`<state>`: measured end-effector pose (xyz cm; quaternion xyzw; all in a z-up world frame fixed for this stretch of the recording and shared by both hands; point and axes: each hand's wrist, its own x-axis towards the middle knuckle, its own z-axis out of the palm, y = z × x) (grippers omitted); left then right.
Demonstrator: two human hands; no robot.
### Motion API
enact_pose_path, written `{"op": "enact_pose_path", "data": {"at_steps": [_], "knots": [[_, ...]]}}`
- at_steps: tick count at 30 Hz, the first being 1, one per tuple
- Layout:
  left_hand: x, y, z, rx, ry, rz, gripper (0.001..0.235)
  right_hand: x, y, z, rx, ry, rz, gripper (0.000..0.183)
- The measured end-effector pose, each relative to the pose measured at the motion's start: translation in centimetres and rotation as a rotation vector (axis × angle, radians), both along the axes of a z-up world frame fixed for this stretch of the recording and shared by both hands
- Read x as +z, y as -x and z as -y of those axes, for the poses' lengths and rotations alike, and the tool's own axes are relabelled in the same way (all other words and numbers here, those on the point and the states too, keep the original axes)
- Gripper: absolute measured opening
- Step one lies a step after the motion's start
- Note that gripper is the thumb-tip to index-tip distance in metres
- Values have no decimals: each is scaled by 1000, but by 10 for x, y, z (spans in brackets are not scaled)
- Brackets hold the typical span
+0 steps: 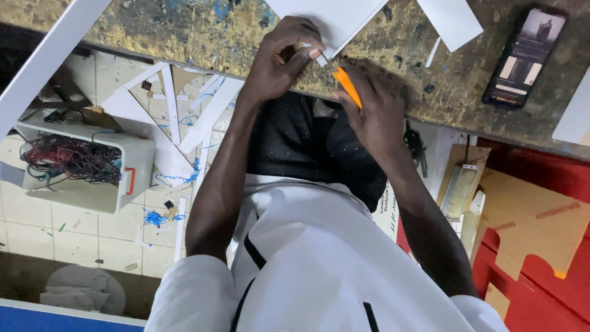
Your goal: Fabricating a 3D letter sign by cutting and bending acrylic strips to form the edges of a letter frame.
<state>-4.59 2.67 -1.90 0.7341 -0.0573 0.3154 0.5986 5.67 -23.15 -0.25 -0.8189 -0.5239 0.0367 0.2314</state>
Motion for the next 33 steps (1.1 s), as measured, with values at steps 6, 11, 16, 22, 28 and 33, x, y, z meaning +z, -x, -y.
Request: {"op": "enact_pose_path", "data": {"at_steps": [6, 11, 16, 22, 28, 33], "knots": [[-3, 1, 3, 33, -8, -25, 17, 18, 2, -6, 43, -94, 2, 53], [-7, 2, 2, 28, -3, -33, 13, 11, -2, -3, 46, -74, -44, 49], [-8, 0, 2, 19, -6, -18, 12, 16, -2, -6, 69, -102, -65, 47], [-11, -1, 0, 24, -18, -21, 10, 24, 0, -9, 63, -82, -96, 45], [-7, 0, 0, -8, -8, 18, 12, 7, -5, -3, 68, -97, -79, 44], [-8, 0, 2, 11, 28, 14, 17, 4, -7, -1, 64, -81, 23, 51]]}}
